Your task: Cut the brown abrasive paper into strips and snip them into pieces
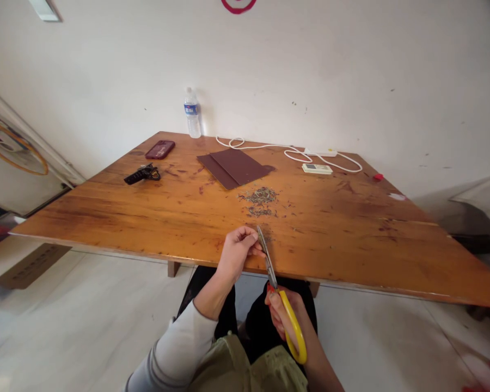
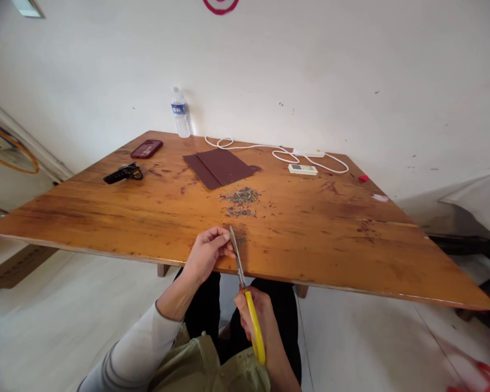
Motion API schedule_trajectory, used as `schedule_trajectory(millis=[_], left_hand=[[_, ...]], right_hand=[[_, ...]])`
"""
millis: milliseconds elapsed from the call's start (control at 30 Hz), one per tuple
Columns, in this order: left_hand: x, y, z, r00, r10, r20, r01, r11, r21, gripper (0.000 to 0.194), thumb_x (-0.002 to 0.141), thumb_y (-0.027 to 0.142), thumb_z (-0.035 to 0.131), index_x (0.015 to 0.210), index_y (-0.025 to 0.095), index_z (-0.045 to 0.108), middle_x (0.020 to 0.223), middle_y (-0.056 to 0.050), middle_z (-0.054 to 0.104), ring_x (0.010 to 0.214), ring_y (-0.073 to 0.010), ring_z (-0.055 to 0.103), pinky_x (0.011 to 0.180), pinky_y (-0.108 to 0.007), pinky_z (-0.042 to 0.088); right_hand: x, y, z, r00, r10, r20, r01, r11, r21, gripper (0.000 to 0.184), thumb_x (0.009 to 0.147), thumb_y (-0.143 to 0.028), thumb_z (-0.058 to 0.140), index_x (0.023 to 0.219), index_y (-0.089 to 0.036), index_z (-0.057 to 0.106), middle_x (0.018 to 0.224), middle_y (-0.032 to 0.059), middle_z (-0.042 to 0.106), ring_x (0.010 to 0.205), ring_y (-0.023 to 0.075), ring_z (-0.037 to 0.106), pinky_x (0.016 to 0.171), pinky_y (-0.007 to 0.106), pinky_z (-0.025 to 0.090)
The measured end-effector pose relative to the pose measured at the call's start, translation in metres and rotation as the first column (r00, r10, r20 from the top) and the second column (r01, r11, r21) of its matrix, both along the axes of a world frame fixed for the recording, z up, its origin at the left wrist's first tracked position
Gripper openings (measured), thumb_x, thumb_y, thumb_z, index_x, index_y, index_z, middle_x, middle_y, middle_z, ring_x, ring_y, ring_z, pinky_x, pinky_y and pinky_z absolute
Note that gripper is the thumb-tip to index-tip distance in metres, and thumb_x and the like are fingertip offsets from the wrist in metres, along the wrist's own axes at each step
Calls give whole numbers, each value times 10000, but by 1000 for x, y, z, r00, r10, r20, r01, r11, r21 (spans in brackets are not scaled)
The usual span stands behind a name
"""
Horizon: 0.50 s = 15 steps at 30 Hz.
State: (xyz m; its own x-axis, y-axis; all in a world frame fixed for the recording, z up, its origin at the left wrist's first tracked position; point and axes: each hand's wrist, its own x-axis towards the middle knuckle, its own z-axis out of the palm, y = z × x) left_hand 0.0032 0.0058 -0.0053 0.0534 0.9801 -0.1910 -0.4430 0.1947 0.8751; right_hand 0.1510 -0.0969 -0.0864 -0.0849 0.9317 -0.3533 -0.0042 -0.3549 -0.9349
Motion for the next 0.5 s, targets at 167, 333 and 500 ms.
schedule_trajectory(millis=[167, 333, 500], left_hand=[[-1, 1, -3, 1000, -21, -7, 21, 1000, 12, 262, 761, 276, 849, 680, 161, 628, 571, 10, 644, 444, -106, 631, 510, -213, 555], [-2, 1, -4, 999, -43, -19, 43, 999, 27, 222, 759, 211, 820, 663, 154, 628, 581, 9, 654, 457, -108, 655, 525, -206, 556], [-3, 1, -2, 998, -48, -33, 49, 999, 8, 208, 758, 186, 822, 665, 146, 640, 581, 9, 651, 460, -109, 660, 535, -209, 561]], right_hand=[[3, 0, 4, 998, 56, -19, -56, 998, 12, 799, 685, -1011, 636, 752, -217, 575, 514, -102, 385, 375, 49, 274, 336, 203, 257], [7, 1, 11, 996, 87, -18, -87, 996, 31, 849, 701, -1043, 576, 793, -201, 636, 527, -95, 385, 392, 59, 285, 368, 209, 250], [9, 2, 14, 995, 95, -6, -95, 994, 50, 832, 714, -1027, 592, 823, -203, 626, 518, -111, 348, 400, 65, 275, 379, 214, 236]])
